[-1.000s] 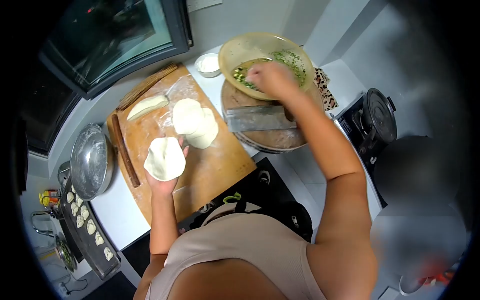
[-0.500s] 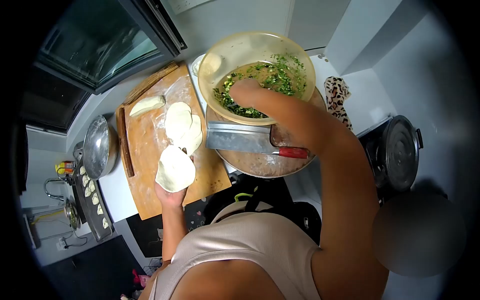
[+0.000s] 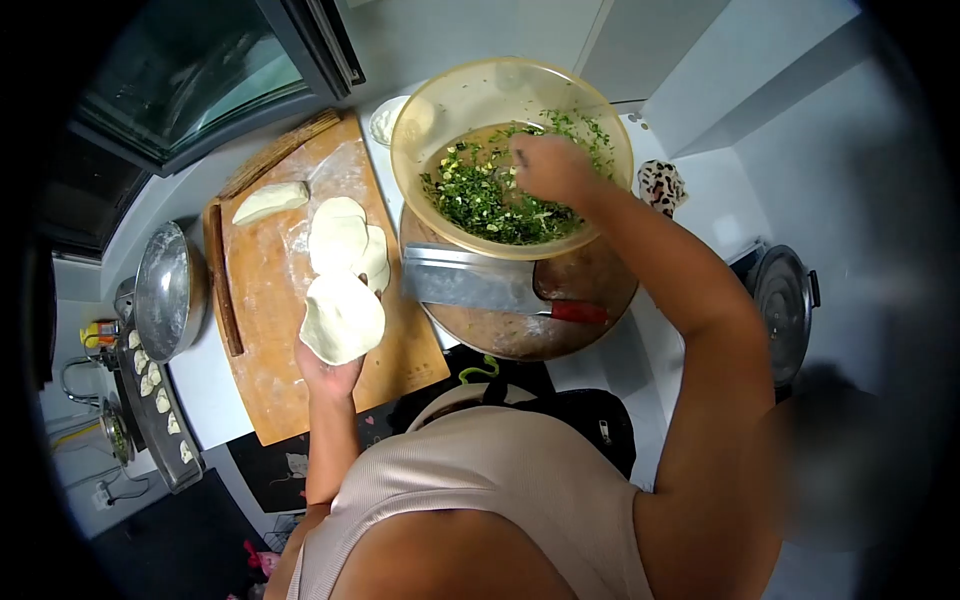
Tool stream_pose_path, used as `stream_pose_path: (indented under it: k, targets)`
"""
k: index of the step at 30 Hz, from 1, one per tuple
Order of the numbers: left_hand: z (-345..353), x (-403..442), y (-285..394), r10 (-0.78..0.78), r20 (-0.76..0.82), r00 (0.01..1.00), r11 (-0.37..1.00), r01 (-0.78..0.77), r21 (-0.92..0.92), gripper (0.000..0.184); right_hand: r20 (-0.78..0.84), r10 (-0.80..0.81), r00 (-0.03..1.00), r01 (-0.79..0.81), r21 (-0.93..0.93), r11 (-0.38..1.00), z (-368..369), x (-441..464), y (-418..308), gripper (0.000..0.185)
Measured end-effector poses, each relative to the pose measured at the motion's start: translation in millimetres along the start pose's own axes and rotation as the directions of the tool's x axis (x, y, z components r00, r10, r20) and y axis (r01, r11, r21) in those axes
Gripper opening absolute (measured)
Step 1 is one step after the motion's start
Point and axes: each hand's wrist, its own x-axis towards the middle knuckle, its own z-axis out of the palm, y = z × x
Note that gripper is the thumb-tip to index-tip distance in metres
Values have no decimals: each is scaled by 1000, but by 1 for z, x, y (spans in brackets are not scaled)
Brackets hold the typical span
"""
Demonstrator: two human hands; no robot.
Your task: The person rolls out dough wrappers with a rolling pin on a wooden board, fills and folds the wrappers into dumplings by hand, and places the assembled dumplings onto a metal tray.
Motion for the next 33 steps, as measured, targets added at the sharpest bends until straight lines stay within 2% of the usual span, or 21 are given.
stream_pose_path:
  k: [2,5,8,11,14,15,17,21,23,25,29,33]
  targets:
    - [4,6,-2,-24,25,999,998,26,-53,47,52,60,997,-63,61,996,-11,-9,28,10]
    - [14,14,-8,-74,55,996,992,79,-95,48,141,119,983,-115,-42,993,-22,-19,55,8]
    - [18,23,-14,-125,99,987,987,133,-87,49,319,185,930,-109,-242,964,-22,-24,74,6]
    - [28,28,-19,-126,160,979,989,137,-59,52,362,236,902,-18,-513,858,-16,-31,55,9]
    - [50,29,-24,-146,271,952,989,149,12,54,273,39,961,128,-567,814,-21,-28,46,11]
    - [54,30,-25,-160,313,936,987,155,43,55,192,-6,981,109,-532,839,-18,-24,46,13]
    - [57,34,-26,-135,244,960,990,120,77,56,21,-85,996,86,-455,886,-6,-11,49,17]
    - [61,50,-36,-61,112,992,986,43,159,52,31,115,993,-99,-323,941,23,18,49,19]
    - [58,65,-44,-67,80,995,991,57,123,51,42,223,974,-204,-263,943,35,28,48,20]
    - [56,78,-49,-93,97,991,993,85,82,50,113,150,982,-127,-189,974,42,23,38,20]
    - [57,81,-54,-42,33,999,996,39,76,49,205,8,979,-7,-6,1000,53,6,17,17]
    - [59,79,-48,-6,13,1000,995,5,95,50,261,-4,965,-66,259,964,69,10,36,18]
